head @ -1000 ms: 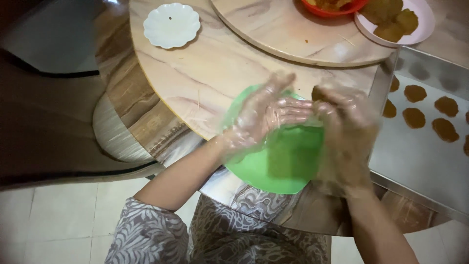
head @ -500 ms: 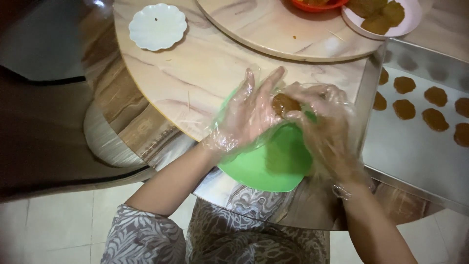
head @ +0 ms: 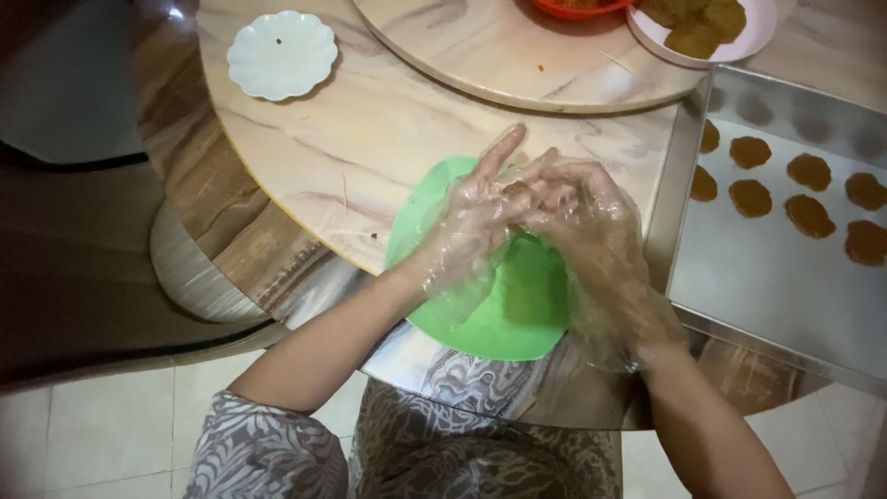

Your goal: Shaping small portions of dough into balls and arranging them in rows on a metal baking tray.

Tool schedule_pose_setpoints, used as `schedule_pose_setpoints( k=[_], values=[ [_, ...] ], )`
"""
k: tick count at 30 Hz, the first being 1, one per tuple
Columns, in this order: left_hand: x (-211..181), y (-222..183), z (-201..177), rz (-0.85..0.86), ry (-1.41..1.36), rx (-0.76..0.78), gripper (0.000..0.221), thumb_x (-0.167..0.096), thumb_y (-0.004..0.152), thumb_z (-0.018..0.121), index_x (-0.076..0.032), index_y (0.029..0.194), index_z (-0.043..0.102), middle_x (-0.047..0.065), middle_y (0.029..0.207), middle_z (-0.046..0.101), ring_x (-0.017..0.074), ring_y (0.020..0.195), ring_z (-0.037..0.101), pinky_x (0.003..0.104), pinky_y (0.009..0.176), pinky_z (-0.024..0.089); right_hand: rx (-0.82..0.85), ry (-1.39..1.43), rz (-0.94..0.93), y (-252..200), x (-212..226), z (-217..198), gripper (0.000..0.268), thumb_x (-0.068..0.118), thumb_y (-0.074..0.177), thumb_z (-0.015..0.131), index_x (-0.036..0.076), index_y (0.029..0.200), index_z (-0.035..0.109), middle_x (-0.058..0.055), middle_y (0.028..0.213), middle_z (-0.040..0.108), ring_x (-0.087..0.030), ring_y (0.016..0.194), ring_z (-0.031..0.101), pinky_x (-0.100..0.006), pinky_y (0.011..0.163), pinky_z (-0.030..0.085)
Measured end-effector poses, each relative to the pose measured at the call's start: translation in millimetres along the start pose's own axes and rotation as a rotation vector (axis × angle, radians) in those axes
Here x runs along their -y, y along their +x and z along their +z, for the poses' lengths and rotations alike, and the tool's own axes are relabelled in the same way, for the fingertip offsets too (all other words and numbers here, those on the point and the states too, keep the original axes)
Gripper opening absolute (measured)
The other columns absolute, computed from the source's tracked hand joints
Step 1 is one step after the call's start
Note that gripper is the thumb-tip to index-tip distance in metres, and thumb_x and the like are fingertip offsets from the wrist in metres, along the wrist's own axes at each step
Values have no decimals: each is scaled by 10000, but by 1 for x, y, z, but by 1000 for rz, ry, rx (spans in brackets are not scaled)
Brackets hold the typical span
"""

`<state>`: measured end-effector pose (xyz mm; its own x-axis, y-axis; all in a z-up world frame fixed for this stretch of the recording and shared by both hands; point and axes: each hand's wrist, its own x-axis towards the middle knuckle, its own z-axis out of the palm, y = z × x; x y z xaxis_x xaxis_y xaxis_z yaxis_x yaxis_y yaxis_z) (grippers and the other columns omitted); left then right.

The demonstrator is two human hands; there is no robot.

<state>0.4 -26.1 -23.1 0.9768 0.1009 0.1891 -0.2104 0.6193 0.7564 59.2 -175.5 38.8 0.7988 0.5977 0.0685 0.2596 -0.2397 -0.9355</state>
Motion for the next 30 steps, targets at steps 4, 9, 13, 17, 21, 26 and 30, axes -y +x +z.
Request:
schedule_pose_setpoints(
  k=[4, 9, 13, 17, 21, 26, 30],
  values=[
    [5, 1, -2, 51, -134, -33, 925, 39, 903, 631, -63, 1640, 81, 361, 1513, 380, 414, 1317, 520, 473, 1147, 441, -2, 127, 60, 1, -15, 9, 513, 124, 789, 823, 63, 1250, 606, -159, 1092, 616, -218, 914, 663, -327, 665, 624],
    [15, 0, -5, 118, -159, -30, 887, -9, 924, 649, -27, 1638, 124, 334, 1507, 419, 375, 1304, 545, 491, 1141, 438, -24, 167, 132, -4, 4, 14, 462, 131, 822, 819, 53, 1226, 609, -182, 1118, 622, -221, 907, 654, -317, 691, 611],
    [21, 3, -13, 139, -87, -4, 873, -124, 954, 675, -18, 1642, 148, 300, 1480, 481, 352, 1310, 555, 504, 1170, 399, -87, 138, 131, -7, 6, 14, 464, 128, 773, 825, 78, 1204, 661, -128, 1029, 644, -169, 922, 656, -300, 713, 627],
    [37, 11, -19, 144, -146, 1, 861, -126, 942, 679, -6, 1636, 184, 312, 1528, 425, 407, 1386, 476, 538, 1246, 280, -114, 124, 78, -9, 4, 12, 397, 163, 788, 805, 89, 1159, 685, -145, 1011, 662, -219, 988, 687, -326, 757, 642],
    [5, -2, 10, 140, 8, -52, 805, -232, 961, 660, -35, 1622, 244, 260, 1475, 502, 415, 1374, 496, 555, 1223, 325, -66, 110, -11, -8, 3, 15, 422, 218, 806, 816, 68, 1178, 685, -140, 982, 607, -248, 1076, 656, -384, 772, 603],
    [-12, -8, 26, 124, 168, -160, 762, -321, 976, 635, -71, 1610, 295, 204, 1401, 598, 422, 1343, 529, 573, 1176, 398, -125, 196, 76, -10, 7, 22, 445, 149, 778, 847, 75, 1185, 681, -130, 1025, 652, -188, 1003, 685, -272, 767, 632],
    [-13, -7, 29, 106, 55, -210, 795, -215, 954, 634, -63, 1625, 234, 234, 1409, 569, 415, 1326, 533, 559, 1158, 408, -99, 76, 36, -4, -6, 12, 402, 200, 815, 847, 80, 1162, 685, -153, 1059, 651, -195, 974, 666, -314, 713, 628]
  ],
)
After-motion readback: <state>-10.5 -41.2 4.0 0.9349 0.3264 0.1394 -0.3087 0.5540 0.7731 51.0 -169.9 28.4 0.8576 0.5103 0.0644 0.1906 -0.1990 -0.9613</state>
